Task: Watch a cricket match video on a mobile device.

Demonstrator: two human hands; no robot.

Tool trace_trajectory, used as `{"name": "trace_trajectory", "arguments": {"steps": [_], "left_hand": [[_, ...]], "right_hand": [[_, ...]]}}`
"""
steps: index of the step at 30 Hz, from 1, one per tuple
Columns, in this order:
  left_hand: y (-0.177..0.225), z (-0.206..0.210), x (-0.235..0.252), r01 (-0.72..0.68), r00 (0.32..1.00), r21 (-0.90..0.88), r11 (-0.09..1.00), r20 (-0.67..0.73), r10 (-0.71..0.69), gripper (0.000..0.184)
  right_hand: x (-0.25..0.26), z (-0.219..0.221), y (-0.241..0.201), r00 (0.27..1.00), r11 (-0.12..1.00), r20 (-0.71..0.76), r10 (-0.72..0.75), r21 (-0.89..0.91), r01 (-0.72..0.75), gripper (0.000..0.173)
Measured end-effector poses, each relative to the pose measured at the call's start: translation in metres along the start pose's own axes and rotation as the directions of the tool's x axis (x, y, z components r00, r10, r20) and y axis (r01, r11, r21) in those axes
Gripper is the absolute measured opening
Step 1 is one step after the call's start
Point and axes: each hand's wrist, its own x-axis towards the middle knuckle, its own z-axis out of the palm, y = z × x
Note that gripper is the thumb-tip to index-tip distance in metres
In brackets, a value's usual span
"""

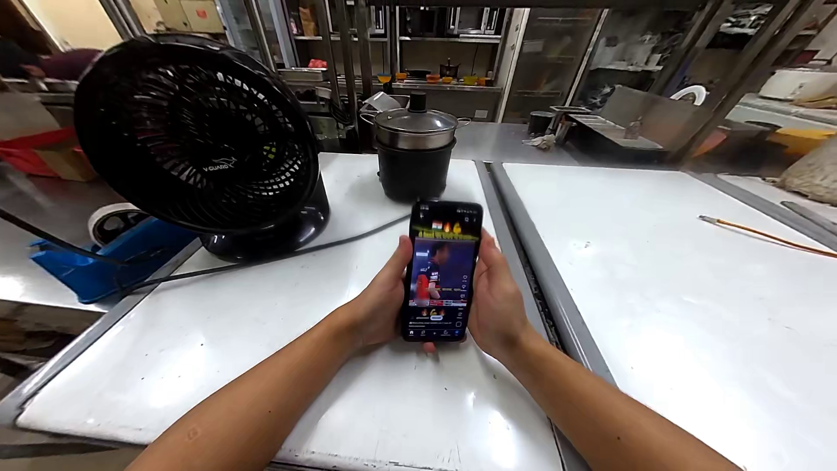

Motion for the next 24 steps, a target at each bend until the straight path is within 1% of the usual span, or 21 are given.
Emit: {"name": "trace_trajectory", "arguments": {"steps": [2, 6, 11, 17, 21, 23, 24], "left_hand": [[-0.0012, -0.0014, 0.0001, -0.004, 1.0, -0.017, 1.0, 0.028, 0.004, 0.088], [-0.0011, 0.0027, -0.0011, -0.001, 1.0, -0.022, 1.0, -0.02, 0.0, 0.089], [-0.002, 0.0012, -0.0017, 0.006, 1.0, -0.011, 1.0, -0.03, -0.007, 0.09], [-0.0019, 0.0003, 0.0, -0.013, 1.0, -0.009, 1.0, -0.01, 0.013, 0.087], [-0.0008, 0.0001, -0.0002, -0.004, 1.0, 0.007, 1.0, -0.001, 0.004, 0.09], [-0.0009, -0.0018, -0.0006, 0.004, 0.999, 0.019, 1.0, 0.032, -0.004, 0.091], [-0.0012, -0.0016, -0.0011, 0.005, 1.0, 0.012, 1.0, 0.027, -0.005, 0.091]], "right_hand": [[-0.0007, -0.0001, 0.0005, 1.0, 1.0, 0.004, 0.0, -0.002, 0.0, 0.053], [-0.0043, -0.0007, -0.001, 1.0, 0.995, -0.01, 0.03, -0.09, -0.03, 0.055], [-0.0067, -0.0003, -0.002, 0.999, 0.992, -0.03, 0.034, -0.121, -0.038, 0.055], [-0.0039, -0.0005, -0.0028, 0.999, 0.996, 0.001, 0.053, -0.075, -0.053, 0.055], [-0.0003, -0.0006, 0.0002, 1.0, 1.0, 0.006, 0.0, -0.025, 0.0, 0.054], [-0.0024, -0.0014, 0.0008, 1.0, 0.999, -0.002, 0.011, -0.053, -0.011, 0.055], [-0.0042, -0.0004, 0.0002, 0.999, 0.996, -0.023, 0.025, -0.084, -0.027, 0.055]]}}
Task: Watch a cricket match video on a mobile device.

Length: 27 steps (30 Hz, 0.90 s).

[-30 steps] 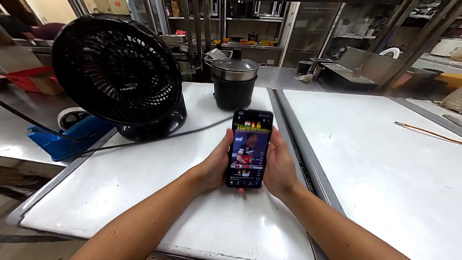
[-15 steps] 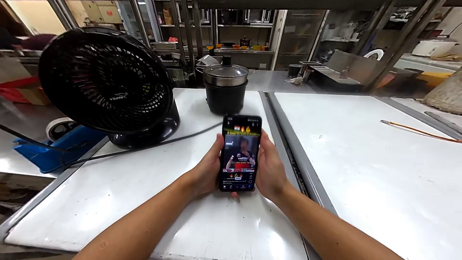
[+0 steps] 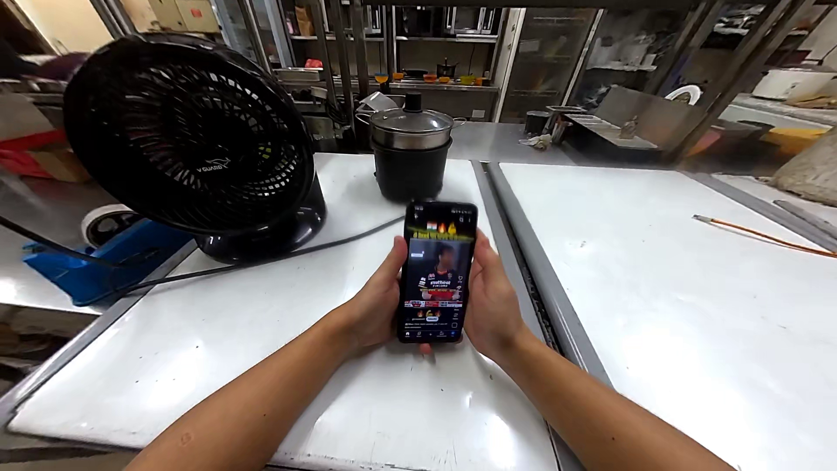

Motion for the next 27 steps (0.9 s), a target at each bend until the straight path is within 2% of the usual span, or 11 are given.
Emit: {"name": "trace_trajectory", "arguments": {"steps": [10, 15, 27], "left_hand": [[-0.0011, 0.0011, -0.0002, -0.004, 0.999, -0.007, 1.0, -0.043, 0.004, 0.091], [0.0014, -0.0015, 0.0021, 0.018, 1.0, -0.018, 1.0, -0.002, -0.018, 0.092], [-0.0003, -0.0001, 0.0011, 0.014, 1.0, -0.013, 1.0, -0.022, -0.014, 0.091]], "right_hand": [[0.0004, -0.0006, -0.0012, 1.0, 1.0, 0.011, 0.018, -0.018, -0.018, 0.054], [0.0042, -0.0019, -0.001, 1.0, 1.0, 0.014, 0.01, 0.003, -0.011, 0.057], [0.0023, -0.0019, -0.0003, 1.0, 0.999, 0.003, 0.022, -0.025, -0.022, 0.059]]}}
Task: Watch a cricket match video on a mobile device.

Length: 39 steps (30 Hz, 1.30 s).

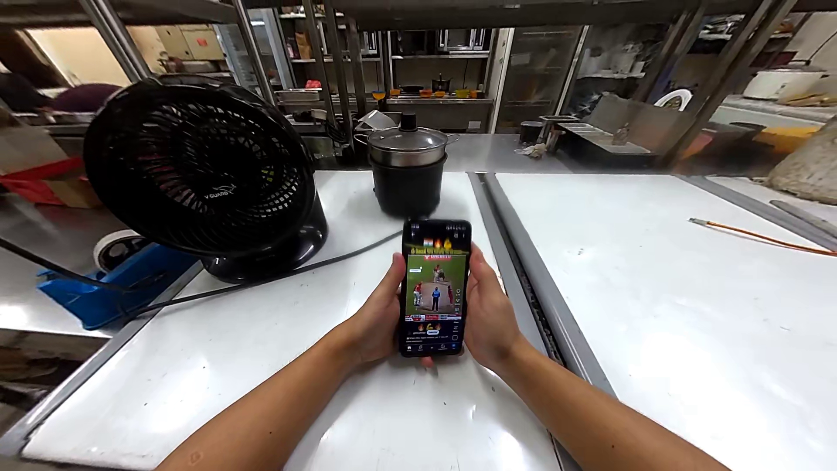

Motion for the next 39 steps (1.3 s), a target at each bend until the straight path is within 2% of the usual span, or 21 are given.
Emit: {"name": "trace_trajectory", "arguments": {"steps": [3, 28, 32, 39], "left_hand": [[-0.0008, 0.0015, -0.0008, -0.012, 0.999, 0.017, 1.0, -0.033, 0.013, 0.091], [-0.0007, 0.0002, -0.0001, -0.023, 1.0, -0.026, 0.999, 0.0, 0.023, 0.088], [0.0, 0.0022, -0.0009, -0.013, 0.999, -0.001, 1.0, -0.035, 0.013, 0.09], [0.0001, 0.0009, 0.0, -0.019, 1.0, -0.02, 1.0, -0.014, 0.018, 0.09]], "right_hand": [[-0.0009, 0.0006, -0.0008, 1.0, 1.0, -0.006, 0.005, -0.022, -0.005, 0.059], [-0.0018, 0.0014, -0.0009, 1.0, 1.0, -0.011, 0.001, 0.0, -0.001, 0.057], [-0.0021, 0.0014, -0.0014, 1.0, 1.0, -0.009, 0.009, -0.015, -0.009, 0.059], [0.001, 0.0031, -0.0007, 1.0, 0.997, -0.008, -0.008, 0.078, 0.009, 0.056]]}}
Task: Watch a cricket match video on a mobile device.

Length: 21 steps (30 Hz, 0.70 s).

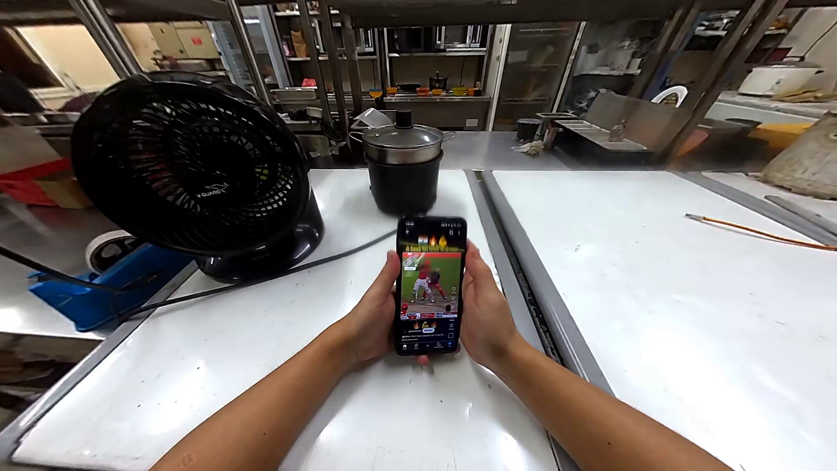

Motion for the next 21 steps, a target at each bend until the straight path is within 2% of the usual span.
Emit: {"name": "trace_trajectory", "arguments": {"steps": [9, 16, 21], "left_hand": [[-0.0009, -0.002, 0.0008, -0.01, 0.999, -0.017, 1.0, 0.042, 0.011, 0.086], [-0.0014, -0.0025, 0.0008, -0.014, 1.0, -0.007, 1.0, 0.016, 0.014, 0.087], [-0.0001, -0.0003, -0.001, 0.018, 1.0, 0.018, 1.0, 0.001, -0.018, 0.09]], "right_hand": [[-0.0043, -0.0005, -0.0029, 0.999, 0.997, 0.014, 0.05, -0.052, -0.049, 0.057], [-0.0001, -0.0005, 0.0001, 1.0, 1.0, 0.013, -0.001, 0.003, 0.001, 0.057], [-0.0025, -0.0017, -0.0006, 1.0, 0.997, 0.01, 0.017, -0.071, -0.016, 0.06]]}}
